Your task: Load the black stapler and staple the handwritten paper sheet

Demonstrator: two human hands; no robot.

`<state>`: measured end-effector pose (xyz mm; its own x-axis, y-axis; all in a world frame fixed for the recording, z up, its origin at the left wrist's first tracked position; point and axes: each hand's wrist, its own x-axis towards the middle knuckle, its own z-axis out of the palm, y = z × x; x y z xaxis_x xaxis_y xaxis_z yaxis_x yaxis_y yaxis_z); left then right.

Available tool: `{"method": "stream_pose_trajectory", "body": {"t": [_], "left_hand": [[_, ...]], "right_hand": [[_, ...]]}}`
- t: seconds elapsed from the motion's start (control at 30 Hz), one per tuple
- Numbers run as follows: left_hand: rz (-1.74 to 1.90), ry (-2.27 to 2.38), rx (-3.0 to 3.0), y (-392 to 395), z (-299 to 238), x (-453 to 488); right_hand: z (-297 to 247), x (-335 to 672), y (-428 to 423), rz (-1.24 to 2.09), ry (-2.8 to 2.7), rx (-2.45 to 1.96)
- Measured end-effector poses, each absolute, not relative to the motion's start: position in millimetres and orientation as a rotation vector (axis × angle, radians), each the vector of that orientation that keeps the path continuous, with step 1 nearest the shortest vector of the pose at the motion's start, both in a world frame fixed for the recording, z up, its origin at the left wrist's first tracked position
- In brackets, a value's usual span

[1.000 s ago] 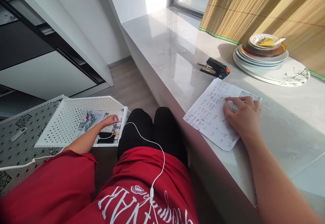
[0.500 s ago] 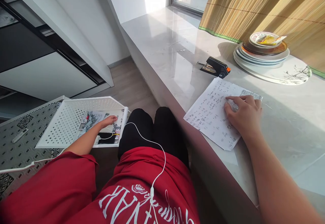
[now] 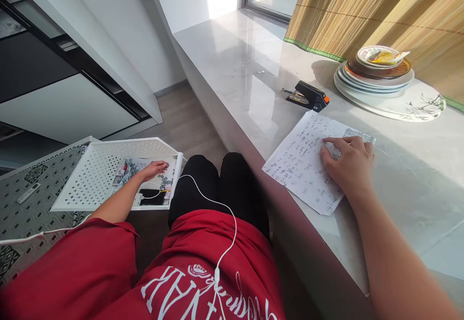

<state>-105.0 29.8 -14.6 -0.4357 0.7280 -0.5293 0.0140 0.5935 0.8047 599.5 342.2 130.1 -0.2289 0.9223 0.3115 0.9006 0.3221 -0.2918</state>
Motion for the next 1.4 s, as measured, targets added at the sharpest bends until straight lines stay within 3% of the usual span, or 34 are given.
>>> {"method": "stream_pose_trajectory", "body": {"t": [0.4,0.73,1.07,1.4], "left_hand": [[0.786,1.95,0.564,40,3,-105],[0.898,1.711,0.768,67,62,-61],[1.206,1.531,1.05,122,173,45],[1.213,1.593,1.188,142,192,80]], "right_hand": [[135,596,338,0.172,-2.114,-1.61],[134,596,340,0.178,-2.118,-1.621],[138,592,336,0.148,-2.108,-1.654],[137,593,337,0.128,-2.13,-1.634]]}}
